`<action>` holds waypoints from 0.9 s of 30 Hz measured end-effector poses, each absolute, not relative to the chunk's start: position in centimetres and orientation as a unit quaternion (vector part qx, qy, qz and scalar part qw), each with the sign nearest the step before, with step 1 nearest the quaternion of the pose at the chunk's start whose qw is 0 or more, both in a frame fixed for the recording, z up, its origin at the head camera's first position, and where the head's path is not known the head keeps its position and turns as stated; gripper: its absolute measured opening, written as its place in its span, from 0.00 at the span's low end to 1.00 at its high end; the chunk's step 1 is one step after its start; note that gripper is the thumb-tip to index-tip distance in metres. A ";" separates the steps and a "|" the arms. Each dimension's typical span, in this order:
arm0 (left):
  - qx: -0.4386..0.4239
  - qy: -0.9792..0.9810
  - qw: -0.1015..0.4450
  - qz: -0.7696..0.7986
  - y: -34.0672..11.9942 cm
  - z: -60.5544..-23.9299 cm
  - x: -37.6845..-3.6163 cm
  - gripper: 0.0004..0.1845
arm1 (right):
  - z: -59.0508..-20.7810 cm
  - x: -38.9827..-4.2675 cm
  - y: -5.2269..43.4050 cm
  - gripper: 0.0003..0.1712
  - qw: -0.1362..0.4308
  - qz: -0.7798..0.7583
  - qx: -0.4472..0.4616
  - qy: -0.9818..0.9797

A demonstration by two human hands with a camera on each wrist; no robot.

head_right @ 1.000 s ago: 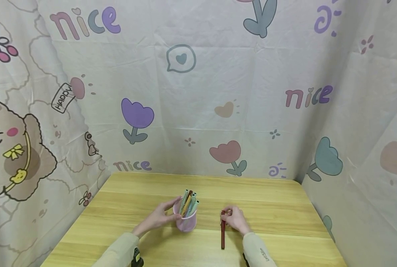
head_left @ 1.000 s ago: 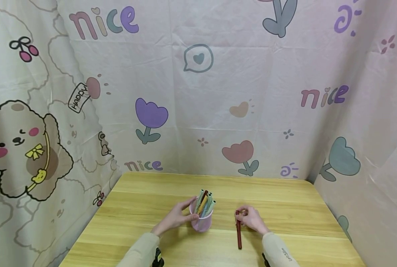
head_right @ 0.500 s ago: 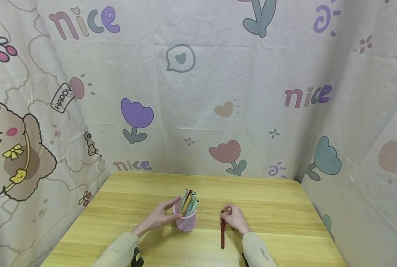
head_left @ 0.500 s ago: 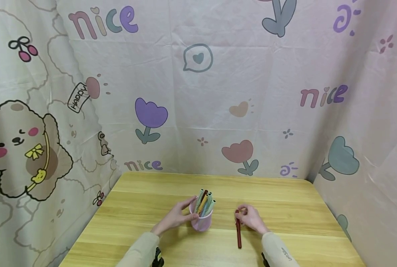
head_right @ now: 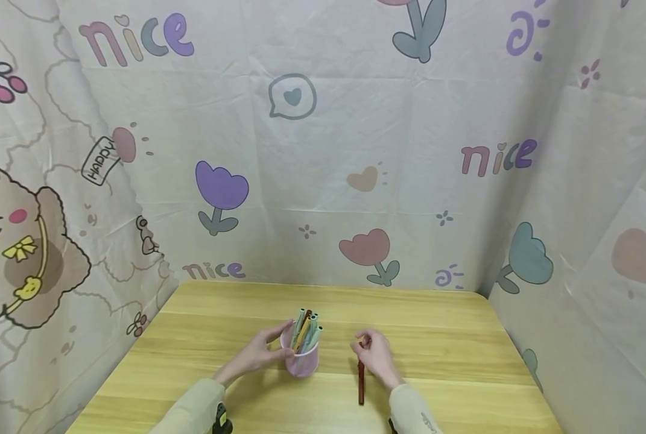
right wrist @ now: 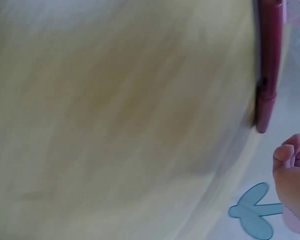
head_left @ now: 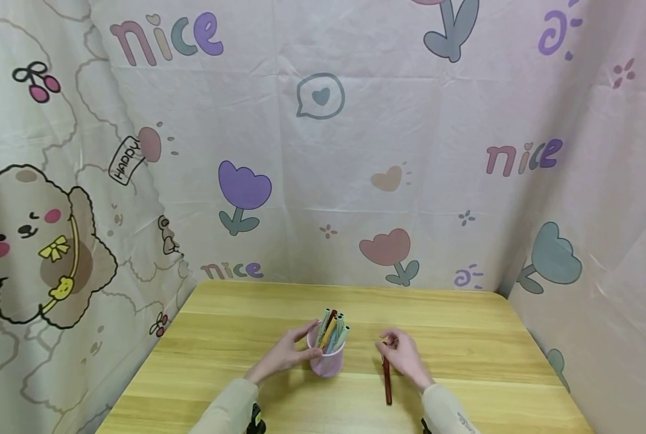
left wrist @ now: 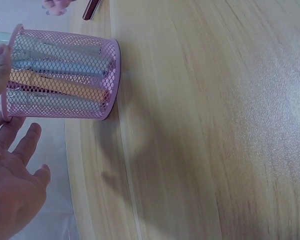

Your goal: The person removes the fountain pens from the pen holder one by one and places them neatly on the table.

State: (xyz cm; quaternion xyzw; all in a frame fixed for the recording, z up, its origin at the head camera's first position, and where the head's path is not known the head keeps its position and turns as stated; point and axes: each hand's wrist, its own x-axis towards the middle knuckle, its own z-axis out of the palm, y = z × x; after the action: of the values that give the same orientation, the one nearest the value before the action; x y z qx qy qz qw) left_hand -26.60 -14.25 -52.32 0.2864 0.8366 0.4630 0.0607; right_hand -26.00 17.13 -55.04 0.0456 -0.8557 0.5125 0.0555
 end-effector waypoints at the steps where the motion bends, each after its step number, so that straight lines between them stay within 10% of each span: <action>1: 0.287 0.836 0.060 0.463 -14.3 -52.3 -26.6 0.41 | -54.9 -26.0 16.9 0.12 0.061 0.519 0.053 -0.851; 27: 0.277 0.839 0.066 0.464 -14.2 -52.4 -26.5 0.43 | -51.3 -25.6 11.8 0.19 0.016 0.548 0.148 -0.823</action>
State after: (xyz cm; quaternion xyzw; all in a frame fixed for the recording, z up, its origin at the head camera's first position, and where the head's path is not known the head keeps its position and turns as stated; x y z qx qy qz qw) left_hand -26.49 -14.21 -52.41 0.2769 0.8386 0.4643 0.0663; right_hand -25.59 11.79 -51.32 0.1476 -0.8231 0.5481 0.0159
